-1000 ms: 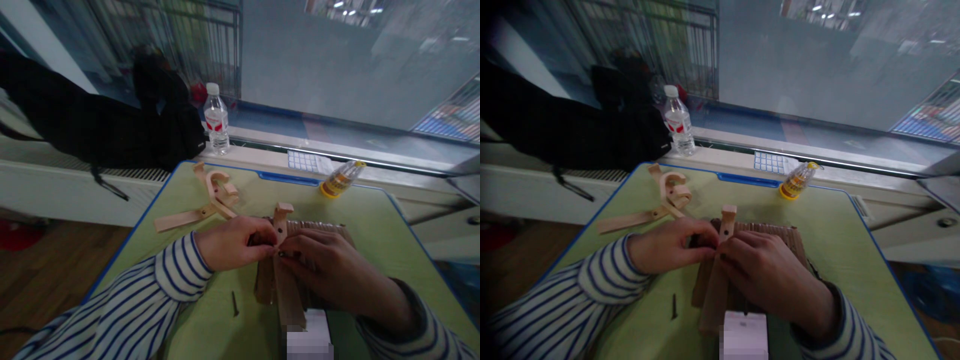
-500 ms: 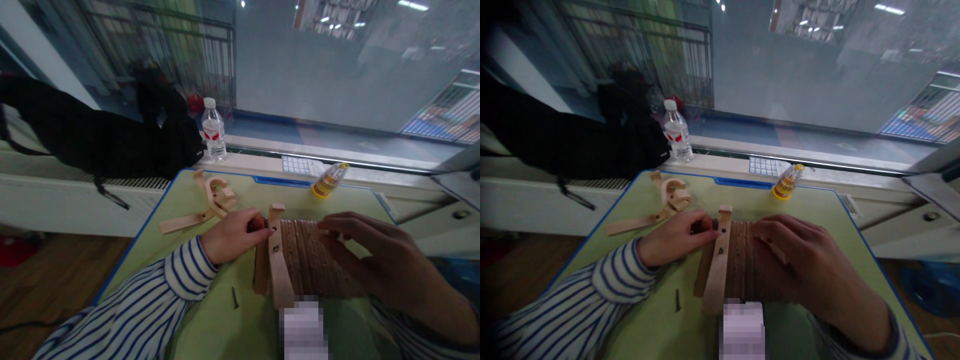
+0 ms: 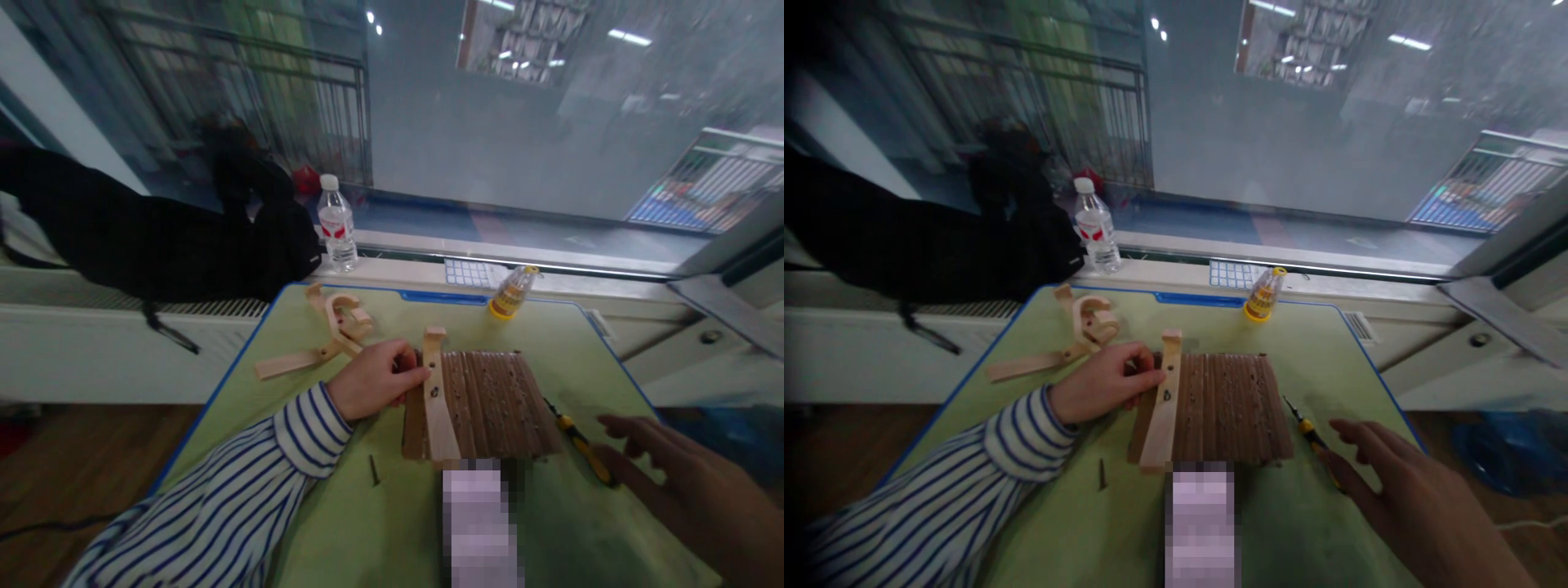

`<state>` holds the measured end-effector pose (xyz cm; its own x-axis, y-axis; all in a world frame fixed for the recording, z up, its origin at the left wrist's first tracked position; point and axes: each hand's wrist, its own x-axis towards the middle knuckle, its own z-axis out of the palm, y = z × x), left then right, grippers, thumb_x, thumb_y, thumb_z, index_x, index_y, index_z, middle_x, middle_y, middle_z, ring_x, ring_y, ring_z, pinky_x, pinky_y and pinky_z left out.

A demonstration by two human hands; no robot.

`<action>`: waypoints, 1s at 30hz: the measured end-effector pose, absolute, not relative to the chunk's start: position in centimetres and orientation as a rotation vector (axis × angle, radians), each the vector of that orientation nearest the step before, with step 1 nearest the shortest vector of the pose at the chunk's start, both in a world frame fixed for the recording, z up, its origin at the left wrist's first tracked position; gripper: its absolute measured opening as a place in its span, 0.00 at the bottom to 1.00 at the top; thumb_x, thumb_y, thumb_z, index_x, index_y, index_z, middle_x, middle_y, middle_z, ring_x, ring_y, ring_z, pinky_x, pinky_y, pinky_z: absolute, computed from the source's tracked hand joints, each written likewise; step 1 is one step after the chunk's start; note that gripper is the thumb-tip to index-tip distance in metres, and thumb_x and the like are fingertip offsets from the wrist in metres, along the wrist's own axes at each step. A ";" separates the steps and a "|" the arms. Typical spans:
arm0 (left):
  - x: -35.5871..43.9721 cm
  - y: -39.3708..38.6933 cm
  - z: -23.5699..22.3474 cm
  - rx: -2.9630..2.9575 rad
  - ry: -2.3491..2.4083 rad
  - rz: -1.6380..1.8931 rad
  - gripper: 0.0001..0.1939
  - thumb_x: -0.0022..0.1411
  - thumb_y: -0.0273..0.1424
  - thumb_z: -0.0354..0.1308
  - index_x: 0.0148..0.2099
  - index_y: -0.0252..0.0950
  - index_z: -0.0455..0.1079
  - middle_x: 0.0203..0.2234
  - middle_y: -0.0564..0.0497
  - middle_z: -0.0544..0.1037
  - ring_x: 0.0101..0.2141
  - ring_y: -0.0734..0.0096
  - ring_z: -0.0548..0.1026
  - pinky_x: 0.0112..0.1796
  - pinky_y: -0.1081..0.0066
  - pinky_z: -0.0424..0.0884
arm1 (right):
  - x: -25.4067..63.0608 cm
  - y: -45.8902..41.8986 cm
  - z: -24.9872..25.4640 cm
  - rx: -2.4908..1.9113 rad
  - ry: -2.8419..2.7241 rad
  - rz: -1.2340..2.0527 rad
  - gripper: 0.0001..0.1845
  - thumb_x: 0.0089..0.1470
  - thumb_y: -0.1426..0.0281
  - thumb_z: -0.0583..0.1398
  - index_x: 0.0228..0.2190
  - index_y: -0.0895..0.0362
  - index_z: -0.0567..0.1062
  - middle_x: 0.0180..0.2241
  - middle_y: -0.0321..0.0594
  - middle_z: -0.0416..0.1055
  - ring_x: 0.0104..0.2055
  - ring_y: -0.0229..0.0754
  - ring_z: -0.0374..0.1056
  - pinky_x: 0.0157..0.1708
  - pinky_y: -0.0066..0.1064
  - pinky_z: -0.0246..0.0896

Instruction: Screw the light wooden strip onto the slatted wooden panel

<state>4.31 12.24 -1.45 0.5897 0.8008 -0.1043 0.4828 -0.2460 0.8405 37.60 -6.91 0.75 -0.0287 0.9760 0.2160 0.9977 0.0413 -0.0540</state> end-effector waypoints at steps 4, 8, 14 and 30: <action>4.3 12.2 -1.2 2.098 1.096 0.496 0.18 0.59 0.46 0.54 0.30 0.35 0.65 0.21 0.54 0.71 0.22 0.72 0.70 0.23 0.74 0.62 | 37.6 -7.7 -2.2 -2.194 -2.105 -0.164 0.24 0.53 0.49 0.55 0.43 0.50 0.75 0.36 0.42 0.78 0.29 0.44 0.76 0.21 0.30 0.71; 4.2 12.4 -0.6 2.254 1.165 0.588 0.16 0.60 0.43 0.54 0.36 0.34 0.69 0.28 0.50 0.75 0.28 0.68 0.72 0.28 0.71 0.67 | 37.7 -7.7 -3.7 -2.152 -2.130 -0.175 0.23 0.53 0.48 0.56 0.42 0.49 0.76 0.38 0.43 0.78 0.32 0.46 0.77 0.26 0.32 0.72; 4.2 12.4 -0.9 2.351 1.115 0.748 0.17 0.60 0.38 0.57 0.47 0.32 0.69 0.42 0.43 0.76 0.42 0.61 0.74 0.44 0.62 0.71 | 38.7 -7.5 -4.3 -2.072 -2.163 -0.180 0.19 0.53 0.51 0.57 0.40 0.50 0.76 0.35 0.42 0.78 0.33 0.45 0.76 0.25 0.31 0.71; 3.1 12.8 -5.1 2.570 0.615 0.970 0.18 0.65 0.39 0.48 0.51 0.41 0.72 0.53 0.44 0.71 0.51 0.58 0.70 0.53 0.58 0.69 | 39.5 -7.8 -4.8 -2.142 -2.130 -0.070 0.15 0.54 0.55 0.57 0.37 0.49 0.78 0.34 0.39 0.78 0.31 0.43 0.77 0.23 0.27 0.71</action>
<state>3.06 12.83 -5.05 0.6759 0.4986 0.5427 0.2778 -0.8544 0.4391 39.50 -7.81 -4.81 0.0087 0.9930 0.1174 0.9986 -0.0025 -0.0526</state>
